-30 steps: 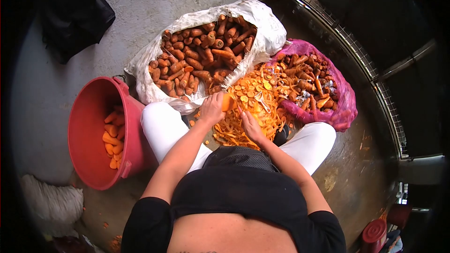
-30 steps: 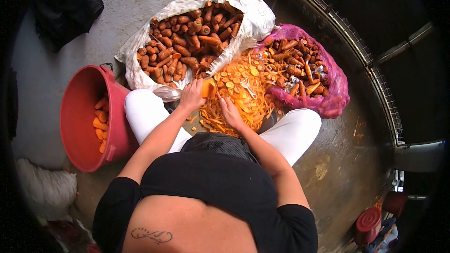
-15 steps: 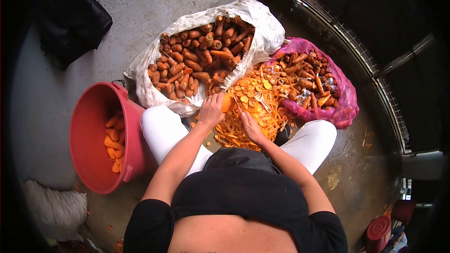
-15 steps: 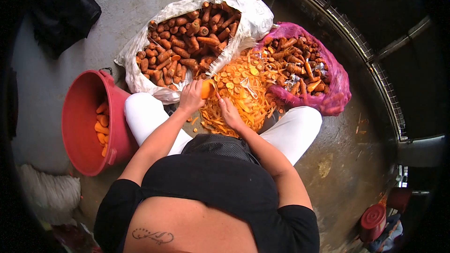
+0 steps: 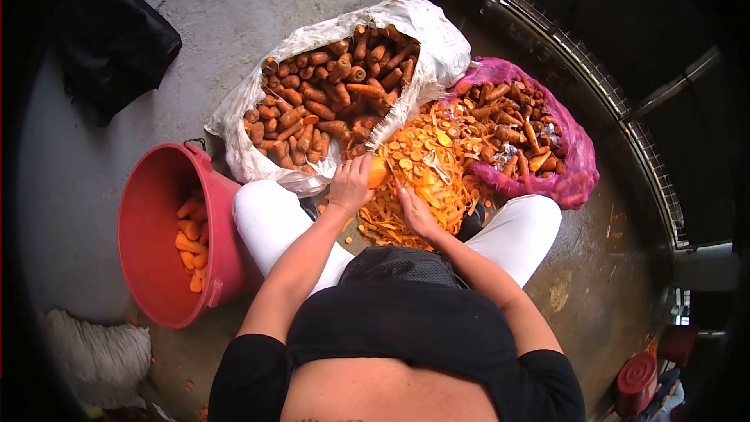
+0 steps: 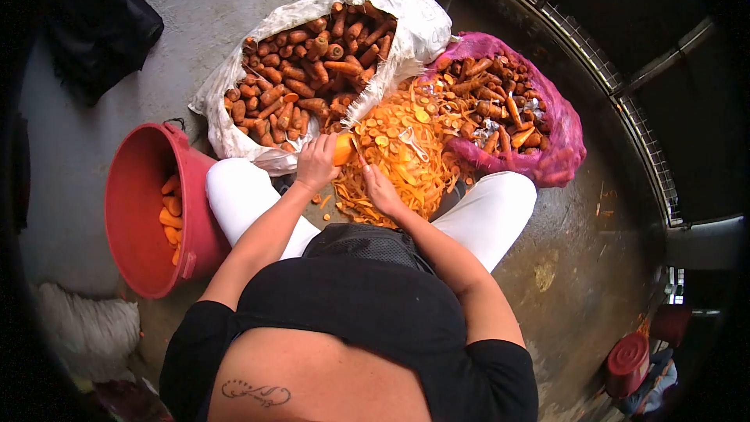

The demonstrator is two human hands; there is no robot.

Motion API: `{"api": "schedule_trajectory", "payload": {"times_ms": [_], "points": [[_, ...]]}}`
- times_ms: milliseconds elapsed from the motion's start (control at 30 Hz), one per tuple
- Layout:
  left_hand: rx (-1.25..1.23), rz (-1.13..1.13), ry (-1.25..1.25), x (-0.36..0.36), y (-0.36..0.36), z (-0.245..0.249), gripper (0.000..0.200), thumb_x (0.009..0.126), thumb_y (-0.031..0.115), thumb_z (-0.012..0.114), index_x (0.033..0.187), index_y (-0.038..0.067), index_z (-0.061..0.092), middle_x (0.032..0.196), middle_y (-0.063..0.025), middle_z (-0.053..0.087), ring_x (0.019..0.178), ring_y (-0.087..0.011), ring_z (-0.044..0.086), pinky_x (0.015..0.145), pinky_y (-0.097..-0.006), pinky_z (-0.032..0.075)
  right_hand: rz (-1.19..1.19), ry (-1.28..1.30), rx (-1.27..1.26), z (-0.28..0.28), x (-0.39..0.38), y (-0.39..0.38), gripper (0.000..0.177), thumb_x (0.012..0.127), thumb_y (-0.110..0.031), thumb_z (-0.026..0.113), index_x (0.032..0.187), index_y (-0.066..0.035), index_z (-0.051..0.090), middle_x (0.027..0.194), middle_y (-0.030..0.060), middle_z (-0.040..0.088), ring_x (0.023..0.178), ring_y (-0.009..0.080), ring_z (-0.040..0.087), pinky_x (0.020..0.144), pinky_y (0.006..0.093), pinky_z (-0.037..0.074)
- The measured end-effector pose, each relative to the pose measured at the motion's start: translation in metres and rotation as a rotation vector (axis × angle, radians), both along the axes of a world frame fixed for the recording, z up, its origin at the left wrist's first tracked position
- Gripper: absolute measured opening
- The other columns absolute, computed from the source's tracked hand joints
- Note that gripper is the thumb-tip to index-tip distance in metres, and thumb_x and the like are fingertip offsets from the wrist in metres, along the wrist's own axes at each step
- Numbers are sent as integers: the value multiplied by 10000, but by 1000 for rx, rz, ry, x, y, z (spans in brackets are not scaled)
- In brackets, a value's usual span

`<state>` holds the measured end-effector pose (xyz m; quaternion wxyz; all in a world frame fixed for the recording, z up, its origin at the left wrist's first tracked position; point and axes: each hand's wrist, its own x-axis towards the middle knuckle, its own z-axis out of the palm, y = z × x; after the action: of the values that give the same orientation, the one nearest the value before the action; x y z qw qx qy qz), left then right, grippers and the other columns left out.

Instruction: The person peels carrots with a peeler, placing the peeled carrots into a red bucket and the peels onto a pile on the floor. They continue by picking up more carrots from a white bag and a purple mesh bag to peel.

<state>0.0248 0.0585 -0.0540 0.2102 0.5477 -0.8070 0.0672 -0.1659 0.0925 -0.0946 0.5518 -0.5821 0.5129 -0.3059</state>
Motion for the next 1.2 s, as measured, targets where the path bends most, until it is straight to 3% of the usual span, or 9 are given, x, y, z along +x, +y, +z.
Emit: {"api": "schedule_trajectory", "payload": {"times_ms": [133,267,367,467,667,867,1033,1167,1200], "points": [[-97,4,-102,3,-4,-3,703,552,173,772,1189,49,500,984,-62,556,896,-216,574,785,-324,435,10,-68,111,24,1,5,422,1029,-409,309,961,-20,457,715,37,433,633,156,443,625,318,422],[-34,3,-57,3,-2,2,684,554,165,757,1181,58,504,979,-56,561,892,-217,582,788,-324,440,-1,-137,167,32,3,6,404,1033,-384,315,959,-15,461,708,21,436,618,137,440,620,306,423],[30,35,29,-1,1,0,679,557,156,752,1183,69,504,982,-62,563,884,-227,587,783,-332,444,-11,-44,28,39,4,7,414,1033,-386,305,967,-11,469,708,34,445,623,146,450,625,313,427],[100,89,71,-5,2,-3,674,562,148,751,1185,75,505,1002,-72,571,892,-243,596,782,-344,449,4,-39,117,23,2,3,433,1029,-404,297,974,-12,473,725,64,472,643,172,477,640,333,432],[89,93,25,-4,-2,-6,664,565,149,753,1179,73,510,1026,-84,585,902,-264,606,794,-358,461,4,34,91,21,3,2,451,1020,-428,290,950,-19,464,768,129,523,705,253,530,688,385,439],[144,79,50,-5,-1,-3,667,558,167,762,1170,65,515,1015,-81,587,887,-254,606,790,-355,469,6,76,36,11,2,1,451,1023,-419,281,970,-12,469,766,143,514,711,273,526,704,389,438],[64,94,-47,-5,-2,-3,657,554,174,763,1151,53,515,1013,-93,602,898,-264,611,788,-357,471,8,44,60,13,4,1,463,1025,-415,275,1060,-3,484,774,135,505,704,276,517,715,388,438],[218,156,96,-7,-1,-5,659,572,201,777,1155,51,509,1006,-109,600,905,-286,615,785,-369,472,2,1,119,13,3,2,476,1026,-412,282,1131,3,490,777,96,481,691,225,498,707,363,440],[288,213,164,-8,-2,-1,662,576,210,780,1157,48,506,1007,-116,603,907,-296,616,787,-378,475,21,51,102,7,3,1,474,1029,-408,281,1226,-12,452,763,73,465,672,193,470,679,336,427]]}}
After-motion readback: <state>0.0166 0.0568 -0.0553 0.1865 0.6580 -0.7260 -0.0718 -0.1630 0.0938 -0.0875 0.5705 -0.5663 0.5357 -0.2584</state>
